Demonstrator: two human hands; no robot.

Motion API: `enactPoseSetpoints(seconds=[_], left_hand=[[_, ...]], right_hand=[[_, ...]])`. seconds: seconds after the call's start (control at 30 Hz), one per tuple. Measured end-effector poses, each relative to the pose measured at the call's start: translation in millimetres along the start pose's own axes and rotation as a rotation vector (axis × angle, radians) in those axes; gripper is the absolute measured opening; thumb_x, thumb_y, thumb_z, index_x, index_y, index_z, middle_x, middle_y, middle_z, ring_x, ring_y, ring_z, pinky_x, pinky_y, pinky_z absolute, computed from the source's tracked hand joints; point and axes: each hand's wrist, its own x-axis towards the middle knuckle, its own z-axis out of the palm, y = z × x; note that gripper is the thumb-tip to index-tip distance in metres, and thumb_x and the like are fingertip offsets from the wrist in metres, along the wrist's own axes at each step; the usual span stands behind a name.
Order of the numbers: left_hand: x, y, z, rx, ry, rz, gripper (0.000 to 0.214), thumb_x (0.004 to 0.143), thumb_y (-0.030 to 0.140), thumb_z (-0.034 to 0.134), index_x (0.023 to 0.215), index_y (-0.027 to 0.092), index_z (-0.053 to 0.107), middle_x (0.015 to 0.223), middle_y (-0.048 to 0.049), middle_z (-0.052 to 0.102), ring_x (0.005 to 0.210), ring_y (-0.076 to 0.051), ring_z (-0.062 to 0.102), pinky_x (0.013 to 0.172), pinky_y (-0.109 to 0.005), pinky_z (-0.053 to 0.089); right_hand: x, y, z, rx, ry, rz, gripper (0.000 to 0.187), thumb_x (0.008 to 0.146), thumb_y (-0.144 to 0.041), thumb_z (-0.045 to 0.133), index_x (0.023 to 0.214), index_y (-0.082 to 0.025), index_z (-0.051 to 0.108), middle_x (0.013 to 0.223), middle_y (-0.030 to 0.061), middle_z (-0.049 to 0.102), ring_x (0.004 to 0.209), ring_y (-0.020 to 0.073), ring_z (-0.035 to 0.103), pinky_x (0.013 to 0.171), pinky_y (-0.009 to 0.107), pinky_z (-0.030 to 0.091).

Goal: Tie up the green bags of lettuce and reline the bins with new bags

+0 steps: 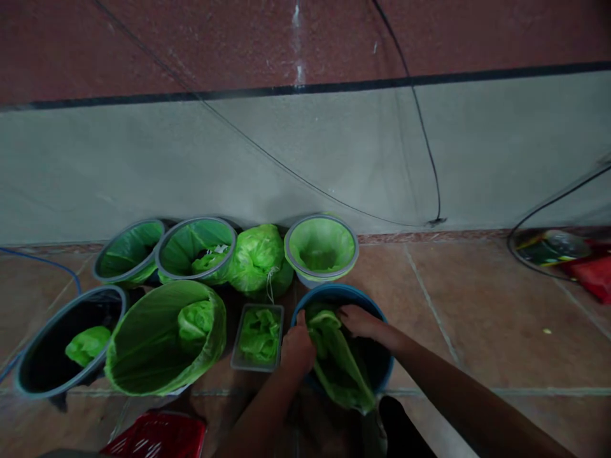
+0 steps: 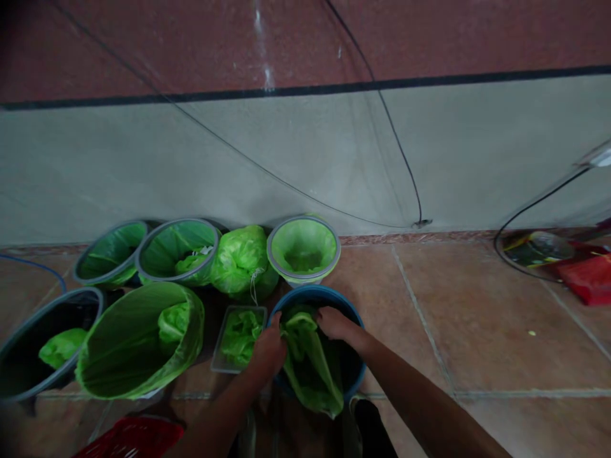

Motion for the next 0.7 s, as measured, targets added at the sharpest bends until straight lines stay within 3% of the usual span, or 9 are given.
enactPoseSetpoints(seconds=[0.07,0.13,0.23,0.33,0.43,0.5,0.57,0.7], left_hand=[[-0.4,-1.3,-3.2,0.0,0.006,0.027,0.07,0.089,0.013,0.047,0.156,0.008,0.024,0.12,-0.0199,0.071,0.113,-0.027,0.068,0.096,-0.036,0.05],[-1.1,-2.2,-8.3,0.006,0.02,0.043,0.068,0.089,0.014,0.046,0.154,0.008,0.028,0.121,-0.0195,0.071,0.112,-0.026,0.068,0.096,-0.034,0.05],[-3.5,-3.8,-21.0,0.01,0.067,0.089,0.056,0.089,0.012,0.044,0.144,0.011,0.047,0.126,-0.0167,0.07,0.118,-0.023,0.065,0.101,-0.031,0.047],[-8.1,-9.6,-40.2,0.019,0.117,0.089,0.038,0.092,0.017,0.042,0.118,0.015,0.069,0.122,-0.0134,0.072,0.117,-0.023,0.065,0.101,-0.031,0.046],[-12.9,-22.2,-59.1,0.051,0.19,-0.004,0.034,0.093,0.024,0.042,0.105,0.015,0.073,0.113,-0.0145,0.075,0.111,-0.027,0.068,0.094,-0.033,0.049],[-15.1,-31.7,-65.2,0.06,0.218,-0.074,0.031,0.091,0.024,0.045,0.103,0.017,0.073,0.109,-0.0127,0.075,0.106,-0.026,0.069,0.087,-0.031,0.05],[-16.5,-38.3,-63.9,0.051,0.191,-0.137,0.028,0.088,0.023,0.048,0.1,0.018,0.073,0.103,-0.0105,0.076,0.1,-0.024,0.071,0.078,-0.028,0.05],[-19.3,-37.1,-51.3,0.084,0.103,-0.136,0.025,0.087,0.024,0.05,0.097,0.016,0.072,0.097,-0.0108,0.076,0.094,-0.023,0.071,0.074,-0.028,0.049]], right_hand=[[-8.7,-4.8,3.9,0.143,-0.051,-0.011,0.047,0.093,-0.058,0.047,0.109,-0.017,0.065,0.105,0.0089,0.071,0.089,0.0209,0.067,0.062,0.027,0.05],[-19.8,-3.9,16.7,0.279,-0.054,-0.084,0.05,0.086,-0.057,0.056,0.118,-0.019,0.063,0.114,0.009,0.071,0.098,0.0233,0.067,0.07,0.03,0.053],[-34.1,2.6,29.7,0.243,0.066,-0.15,0.043,0.069,-0.042,0.072,0.103,-0.016,0.067,0.103,0.0097,0.075,0.095,0.0261,0.069,0.08,0.035,0.054],[-51.8,12.5,13.1,0.285,0.335,-0.112,0.035,0.068,-0.041,0.067,0.094,-0.018,0.068,0.089,0.0082,0.076,0.083,0.0256,0.071,0.075,0.035,0.056],[-83.4,35.8,-17.8,0.482,0.723,-0.113,0.048,0.069,-0.054,0.064,0.101,-0.018,0.065,0.09,0.0091,0.076,0.078,0.0249,0.072,0.069,0.035,0.058],[-109.5,63.4,-26.0,0.501,0.879,-0.007,0.055,0.069,-0.057,0.066,0.106,-0.017,0.064,0.084,0.008,0.075,0.069,0.024,0.071,0.06,0.034,0.058],[-134.0,97.4,-17.4,0.425,0.858,0.147,0.054,0.069,-0.056,0.065,0.106,-0.017,0.062,0.069,0.0047,0.071,0.056,0.0233,0.068,0.054,0.035,0.057],[-166.1,145.2,17.0,0.163,0.592,0.324,0.059,0.074,-0.053,0.056,0.118,-0.013,0.056,0.067,0.0077,0.069,0.057,0.0279,0.068,0.052,0.04,0.055]])
